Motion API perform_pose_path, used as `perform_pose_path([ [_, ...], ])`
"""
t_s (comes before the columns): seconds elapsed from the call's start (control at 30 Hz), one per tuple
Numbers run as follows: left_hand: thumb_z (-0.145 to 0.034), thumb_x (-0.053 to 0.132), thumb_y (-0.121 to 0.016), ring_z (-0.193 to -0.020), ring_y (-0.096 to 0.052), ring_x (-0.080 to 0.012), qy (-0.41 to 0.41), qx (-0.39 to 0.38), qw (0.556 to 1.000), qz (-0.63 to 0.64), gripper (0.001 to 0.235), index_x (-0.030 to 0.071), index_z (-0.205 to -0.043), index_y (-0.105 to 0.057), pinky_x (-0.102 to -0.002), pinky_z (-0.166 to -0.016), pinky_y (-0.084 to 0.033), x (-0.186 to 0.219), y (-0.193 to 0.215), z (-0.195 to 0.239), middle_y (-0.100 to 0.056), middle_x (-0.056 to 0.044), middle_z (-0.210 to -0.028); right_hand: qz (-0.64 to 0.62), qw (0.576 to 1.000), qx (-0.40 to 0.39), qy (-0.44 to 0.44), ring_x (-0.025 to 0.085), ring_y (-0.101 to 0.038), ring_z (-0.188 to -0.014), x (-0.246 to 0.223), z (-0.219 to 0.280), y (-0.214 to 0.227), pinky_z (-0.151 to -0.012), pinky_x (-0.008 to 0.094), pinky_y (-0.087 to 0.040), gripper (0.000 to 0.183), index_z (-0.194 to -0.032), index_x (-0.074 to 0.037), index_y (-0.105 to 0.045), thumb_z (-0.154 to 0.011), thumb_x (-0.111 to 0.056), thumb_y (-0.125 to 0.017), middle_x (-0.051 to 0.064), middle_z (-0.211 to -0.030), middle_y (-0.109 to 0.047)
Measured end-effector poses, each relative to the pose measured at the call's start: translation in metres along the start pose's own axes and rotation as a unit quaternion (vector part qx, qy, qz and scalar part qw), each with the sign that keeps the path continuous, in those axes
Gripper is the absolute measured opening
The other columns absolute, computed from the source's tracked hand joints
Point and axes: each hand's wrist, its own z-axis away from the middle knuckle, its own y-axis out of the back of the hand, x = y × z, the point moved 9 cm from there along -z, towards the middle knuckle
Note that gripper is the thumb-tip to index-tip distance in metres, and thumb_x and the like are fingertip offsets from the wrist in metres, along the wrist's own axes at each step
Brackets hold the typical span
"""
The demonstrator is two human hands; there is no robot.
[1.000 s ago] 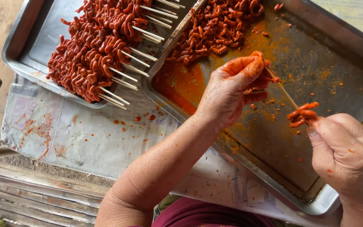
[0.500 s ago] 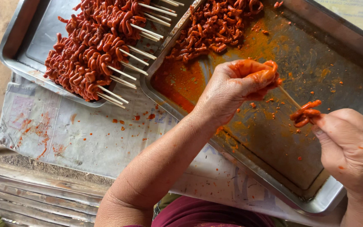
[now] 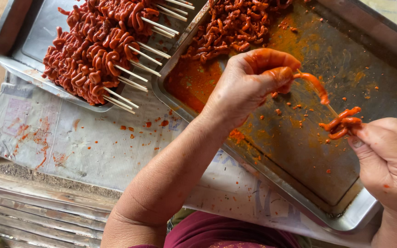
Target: The person takes portions of red marinated meat from a tray and wraps them around wooden skewers. They repeatedly pick up the meat, twist it onto the skewer, and place the finished skewers into a separate tray.
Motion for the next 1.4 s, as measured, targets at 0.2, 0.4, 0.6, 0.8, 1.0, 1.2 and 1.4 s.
perform_pose_path([
  [0.2,-0.093,0.013,-0.075,-0.075,-0.072,-0.012,0.118,-0.025,0.992,-0.028,0.023,-0.003,-0.109,-0.075,-0.027,-0.068,-0.061,-0.006,0.002,0.004,-0.076,-0.01,-0.089,0.046,0.999,0.012,0.007,0.016,-0.059,-0.073,0.003,0.005,0.0,-0.065,0.025,-0.045,0.008,-0.111,0.004,-0.071,-0.104,0.002,-0.072,0.011,-0.095,-0.065],
  [0.4,-0.091,0.014,-0.077,-0.054,-0.056,-0.0087,0.106,0.058,0.988,-0.092,0.024,-0.004,-0.106,-0.073,-0.025,-0.044,-0.04,0.004,0.015,0.005,-0.071,-0.006,-0.073,0.057,0.998,0.011,0.013,0.016,-0.058,-0.074,0.005,0.008,-0.001,-0.065,0.025,-0.045,0.008,-0.112,0.004,-0.071,-0.105,0.002,-0.073,0.012,-0.097,-0.065],
  [0.6,-0.094,0.004,-0.073,-0.07,-0.064,-0.0116,0.084,0.029,0.993,0.073,0.026,-0.01,-0.116,-0.071,-0.027,-0.063,-0.054,-0.006,0.017,-0.003,-0.075,-0.01,-0.092,0.027,1.0,0.012,0.001,0.014,-0.056,-0.075,0.003,0.009,0.001,-0.068,0.024,-0.045,0.008,-0.117,0.004,-0.07,-0.11,0.001,-0.069,0.011,-0.1,-0.065],
  [0.8,-0.105,0.017,-0.068,-0.064,-0.065,-0.0154,0.114,-0.1,0.97,0.19,0.026,-0.006,-0.119,-0.069,-0.026,-0.049,-0.049,-0.006,-0.008,0.005,-0.065,-0.007,-0.082,0.001,0.999,0.025,-0.027,0.013,-0.059,-0.071,-0.004,0.001,0.006,-0.063,0.023,-0.045,0.007,-0.113,0.004,-0.069,-0.107,0.0,-0.068,0.01,-0.093,-0.064],
  [1.0,-0.093,0.009,-0.066,-0.075,-0.071,-0.0141,0.178,-0.046,0.973,0.142,0.044,-0.004,-0.135,-0.058,-0.025,-0.052,-0.052,0.003,-0.008,0.009,-0.076,-0.01,-0.106,0.043,0.998,0.039,-0.001,0.014,-0.059,-0.073,-0.011,-0.002,0.008,-0.065,0.024,-0.046,0.008,-0.116,0.004,-0.072,-0.109,0.001,-0.069,0.011,-0.092,-0.066],
  [1.2,-0.096,0.009,-0.075,-0.073,-0.068,-0.0154,0.13,-0.007,0.982,0.133,0.022,-0.004,-0.111,-0.066,-0.026,-0.058,-0.055,-0.002,-0.004,0.004,-0.072,-0.012,-0.095,0.053,0.998,0.038,0.001,0.013,-0.059,-0.072,-0.006,-0.002,0.007,-0.065,0.024,-0.046,0.009,-0.117,0.003,-0.073,-0.108,0.001,-0.069,0.011,-0.091,-0.066],
  [1.4,-0.09,0.01,-0.08,-0.077,-0.071,-0.0173,0.102,0.034,0.983,0.146,0.02,0.0,-0.097,-0.064,-0.035,-0.07,-0.063,-0.012,0.01,-0.001,-0.071,-0.011,-0.089,0.065,0.998,0.023,-0.013,0.013,-0.059,-0.065,-0.015,-0.004,-0.001,-0.058,0.024,-0.045,0.012,-0.113,0.003,-0.074,-0.102,0.002,-0.069,0.012,-0.088,-0.067],
])
